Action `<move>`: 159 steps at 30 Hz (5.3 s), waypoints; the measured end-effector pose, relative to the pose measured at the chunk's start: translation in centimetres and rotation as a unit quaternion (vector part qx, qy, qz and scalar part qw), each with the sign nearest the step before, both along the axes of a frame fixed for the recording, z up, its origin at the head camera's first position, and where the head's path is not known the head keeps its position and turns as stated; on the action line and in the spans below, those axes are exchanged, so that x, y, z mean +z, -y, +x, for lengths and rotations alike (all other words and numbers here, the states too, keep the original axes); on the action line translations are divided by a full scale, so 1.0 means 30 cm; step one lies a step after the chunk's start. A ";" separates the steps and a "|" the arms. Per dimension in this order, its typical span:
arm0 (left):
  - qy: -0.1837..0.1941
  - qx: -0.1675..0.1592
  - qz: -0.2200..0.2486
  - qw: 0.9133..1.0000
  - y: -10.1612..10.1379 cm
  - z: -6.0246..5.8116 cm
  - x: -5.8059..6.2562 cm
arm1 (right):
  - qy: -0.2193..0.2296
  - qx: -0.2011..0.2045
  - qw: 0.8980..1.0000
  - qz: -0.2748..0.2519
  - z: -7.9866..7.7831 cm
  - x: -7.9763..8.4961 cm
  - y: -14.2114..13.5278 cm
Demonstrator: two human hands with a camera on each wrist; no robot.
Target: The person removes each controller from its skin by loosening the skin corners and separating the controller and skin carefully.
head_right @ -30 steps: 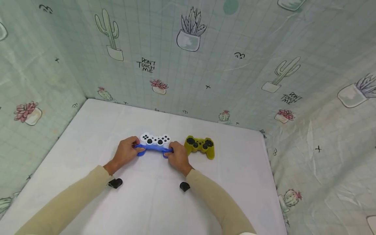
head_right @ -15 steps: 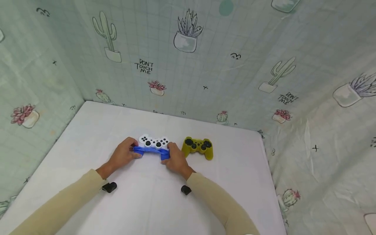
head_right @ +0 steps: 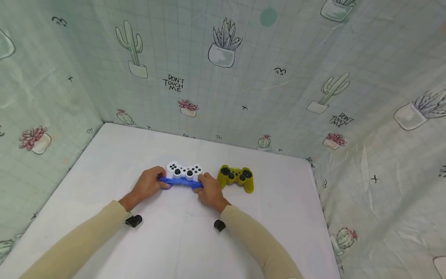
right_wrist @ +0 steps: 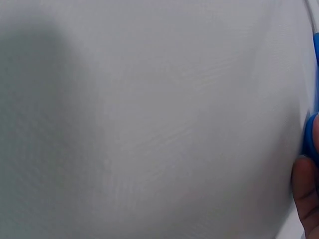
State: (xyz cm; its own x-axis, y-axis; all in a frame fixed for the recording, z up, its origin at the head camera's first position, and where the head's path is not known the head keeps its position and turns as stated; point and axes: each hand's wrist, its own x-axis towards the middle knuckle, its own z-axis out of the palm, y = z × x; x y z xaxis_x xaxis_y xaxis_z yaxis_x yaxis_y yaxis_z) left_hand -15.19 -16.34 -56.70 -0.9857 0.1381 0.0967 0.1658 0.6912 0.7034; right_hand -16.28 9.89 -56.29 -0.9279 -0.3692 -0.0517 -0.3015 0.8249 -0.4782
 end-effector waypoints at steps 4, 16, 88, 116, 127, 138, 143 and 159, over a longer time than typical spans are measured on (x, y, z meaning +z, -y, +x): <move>-0.006 -0.004 -0.011 1.000 -0.001 0.002 -0.003 | -0.004 0.004 1.000 0.007 0.002 -0.002 0.004; -0.014 0.006 -0.021 1.000 -0.008 0.008 -0.011 | 0.007 0.007 1.000 0.019 0.020 0.017 0.009; 0.037 0.081 -0.055 0.994 -0.092 0.032 0.032 | 0.088 -0.022 0.996 -0.024 -0.060 0.074 0.060; 0.126 -0.016 0.211 0.969 0.024 -0.010 0.140 | 0.166 0.006 0.945 -0.283 -0.053 0.203 -0.019; 0.220 -0.103 0.346 0.906 0.032 -0.011 0.109 | 0.279 -0.011 0.901 -0.332 -0.055 0.177 -0.019; 0.183 -0.048 0.215 0.958 -0.026 -0.023 0.023 | 0.144 0.060 0.964 -0.214 -0.049 0.047 0.016; 0.173 -0.028 0.208 0.962 -0.037 -0.020 0.004 | 0.120 0.020 0.967 -0.222 -0.036 0.035 0.015; 0.192 -0.001 0.200 0.961 -0.033 -0.003 -0.031 | 0.098 0.034 0.994 -0.034 -0.003 0.053 0.033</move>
